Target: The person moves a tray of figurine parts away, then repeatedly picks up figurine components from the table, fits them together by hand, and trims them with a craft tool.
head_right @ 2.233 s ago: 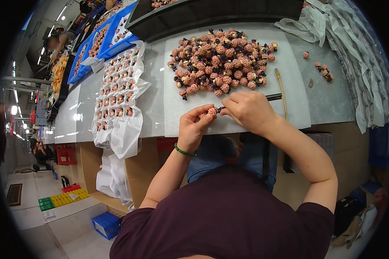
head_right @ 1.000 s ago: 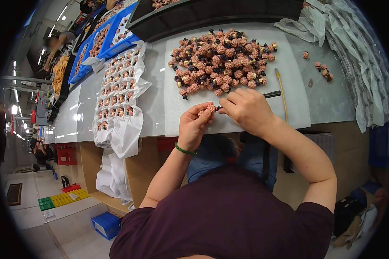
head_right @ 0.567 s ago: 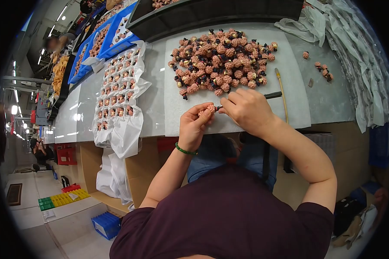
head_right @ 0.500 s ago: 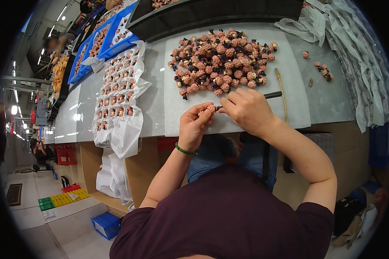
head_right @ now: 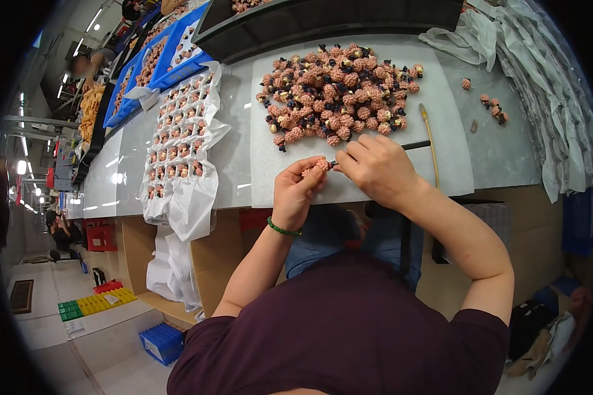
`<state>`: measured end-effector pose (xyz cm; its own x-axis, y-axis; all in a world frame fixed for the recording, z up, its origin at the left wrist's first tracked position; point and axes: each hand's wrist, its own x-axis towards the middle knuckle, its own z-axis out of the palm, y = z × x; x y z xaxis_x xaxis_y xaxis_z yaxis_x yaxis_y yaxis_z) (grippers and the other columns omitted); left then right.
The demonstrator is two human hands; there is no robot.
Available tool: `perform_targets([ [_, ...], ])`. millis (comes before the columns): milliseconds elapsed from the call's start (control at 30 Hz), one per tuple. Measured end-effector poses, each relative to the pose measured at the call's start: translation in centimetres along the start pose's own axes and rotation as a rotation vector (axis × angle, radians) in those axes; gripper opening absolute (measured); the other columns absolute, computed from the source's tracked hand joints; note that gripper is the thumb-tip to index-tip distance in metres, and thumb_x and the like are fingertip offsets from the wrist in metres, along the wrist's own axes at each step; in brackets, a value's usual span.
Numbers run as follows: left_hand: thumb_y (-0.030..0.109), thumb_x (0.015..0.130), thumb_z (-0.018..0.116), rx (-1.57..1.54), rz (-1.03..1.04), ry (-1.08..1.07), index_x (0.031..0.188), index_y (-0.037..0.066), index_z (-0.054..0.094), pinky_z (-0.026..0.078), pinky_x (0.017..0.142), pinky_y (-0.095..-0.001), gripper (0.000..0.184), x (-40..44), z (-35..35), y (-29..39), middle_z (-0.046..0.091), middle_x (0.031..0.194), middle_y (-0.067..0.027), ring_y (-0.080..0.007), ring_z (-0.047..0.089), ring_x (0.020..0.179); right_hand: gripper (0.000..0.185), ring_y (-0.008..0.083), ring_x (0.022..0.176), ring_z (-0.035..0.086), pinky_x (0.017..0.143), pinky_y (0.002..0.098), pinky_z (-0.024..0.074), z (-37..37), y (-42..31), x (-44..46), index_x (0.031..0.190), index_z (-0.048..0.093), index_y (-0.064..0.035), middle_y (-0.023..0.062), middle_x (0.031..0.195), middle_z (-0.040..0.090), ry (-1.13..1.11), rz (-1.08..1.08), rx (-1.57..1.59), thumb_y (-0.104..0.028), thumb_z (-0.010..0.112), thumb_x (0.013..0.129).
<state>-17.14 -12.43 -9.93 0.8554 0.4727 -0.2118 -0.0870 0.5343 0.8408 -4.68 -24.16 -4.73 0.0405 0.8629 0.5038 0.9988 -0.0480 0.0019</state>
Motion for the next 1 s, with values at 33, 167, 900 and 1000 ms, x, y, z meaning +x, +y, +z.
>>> perform_targets([
  [33, 0.006, 0.078, 0.056, 0.004, -0.001, 0.002, 0.099, -0.005, 0.053, 0.041, 0.061, -0.0172, 0.024, -0.01, 0.03, 0.05, 0.059, 0.083, -0.0050, -0.0062, 0.051, 0.066, 0.015, 0.0146, 0.060, 0.047, 0.053, 0.0266, 0.0380, 0.00, 0.02, 0.00, 0.068, 0.048, -0.0083, 0.0010, 0.060, 0.043, -0.004, -0.004, 0.003, -0.021, 0.056, 0.070],
  [167, 0.006, 0.078, 0.056, -0.006, -0.004, -0.003, 0.099, -0.005, 0.053, 0.041, 0.061, -0.0173, 0.024, 0.09, -0.11, 0.00, 0.059, 0.083, -0.0053, -0.0065, 0.051, 0.067, 0.014, 0.0144, 0.060, 0.047, 0.053, 0.0263, 0.0376, 0.03, 0.08, -0.10, 0.069, 0.049, -0.0082, 0.0009, 0.060, 0.043, -0.007, -0.014, 0.012, -0.020, 0.056, 0.069],
  [900, 0.007, 0.078, 0.057, 0.012, 0.002, 0.011, 0.098, -0.005, 0.053, 0.040, 0.059, -0.0166, 0.023, 0.11, -0.03, -0.03, 0.059, 0.081, -0.0042, -0.0058, 0.051, 0.065, 0.017, 0.0147, 0.059, 0.047, 0.049, 0.0266, 0.0374, 0.18, 0.00, -0.35, 0.076, 0.054, -0.0081, 0.0000, 0.063, 0.046, 0.023, 0.003, 0.008, -0.018, 0.062, 0.065],
  [1000, 0.007, 0.078, 0.057, 0.008, -0.005, 0.023, 0.097, -0.004, 0.054, 0.040, 0.059, -0.0165, 0.023, 0.03, 0.22, 0.16, 0.059, 0.080, -0.0038, -0.0055, 0.050, 0.065, 0.016, 0.0146, 0.058, 0.047, 0.049, 0.0266, 0.0375, 0.44, -0.08, -0.52, 0.075, 0.054, -0.0082, -0.0001, 0.063, 0.046, 0.035, 0.024, -0.013, -0.018, 0.062, 0.065],
])
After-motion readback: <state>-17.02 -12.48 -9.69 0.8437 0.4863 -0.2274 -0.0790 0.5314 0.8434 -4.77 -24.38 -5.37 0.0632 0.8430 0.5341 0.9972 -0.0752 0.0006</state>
